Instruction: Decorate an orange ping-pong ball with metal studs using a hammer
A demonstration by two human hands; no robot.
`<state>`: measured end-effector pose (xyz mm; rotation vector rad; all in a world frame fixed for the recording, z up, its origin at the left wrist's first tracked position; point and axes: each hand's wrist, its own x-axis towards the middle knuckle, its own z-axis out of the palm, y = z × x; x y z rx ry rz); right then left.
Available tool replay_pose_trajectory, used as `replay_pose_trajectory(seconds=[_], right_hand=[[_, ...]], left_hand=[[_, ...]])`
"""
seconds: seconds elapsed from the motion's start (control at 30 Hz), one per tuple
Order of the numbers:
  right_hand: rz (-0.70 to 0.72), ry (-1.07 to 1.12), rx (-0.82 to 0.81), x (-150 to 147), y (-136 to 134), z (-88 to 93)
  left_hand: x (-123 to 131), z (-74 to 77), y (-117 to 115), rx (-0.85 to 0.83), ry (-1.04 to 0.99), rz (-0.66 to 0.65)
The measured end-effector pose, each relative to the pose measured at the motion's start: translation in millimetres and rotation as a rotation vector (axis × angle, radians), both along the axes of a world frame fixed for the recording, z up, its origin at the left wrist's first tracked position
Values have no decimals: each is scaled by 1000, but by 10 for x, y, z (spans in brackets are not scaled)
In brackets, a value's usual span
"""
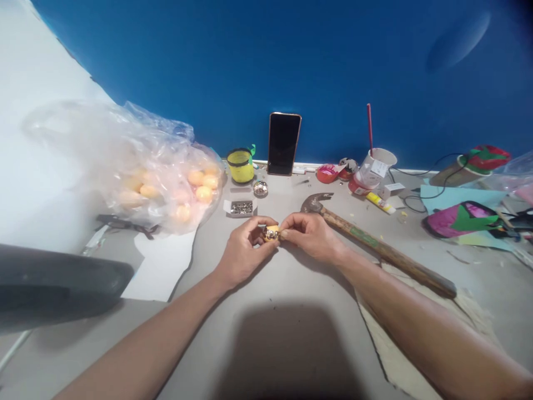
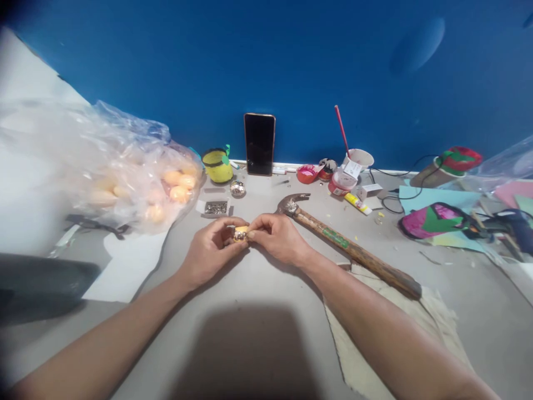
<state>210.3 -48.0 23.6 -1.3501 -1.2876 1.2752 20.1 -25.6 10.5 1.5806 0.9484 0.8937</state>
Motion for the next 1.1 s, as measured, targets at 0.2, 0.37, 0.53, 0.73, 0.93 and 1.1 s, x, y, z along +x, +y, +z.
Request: replay_pose_trajectory(seconds=[0.2, 0.37, 0.53, 0.73, 0.93, 1.1], right_hand=[[-11, 351, -207, -63, -48, -52], [2, 186, -112, -56, -62, -8], [8, -55, 25, -1, -51, 41], [127, 280, -202, 76, -6, -31], [128, 359, -203, 17, 1, -12], [111, 378, -212, 2, 15, -18]], left_hand=[[23, -22, -47, 298, 13, 61], [22, -32, -69, 284, -23, 53], [46, -28, -85, 220, -55, 49], [35, 0, -88, 6, -130, -6], [23, -7, -59, -168, -219, -29], [22, 0, -59, -173, -212, -13]])
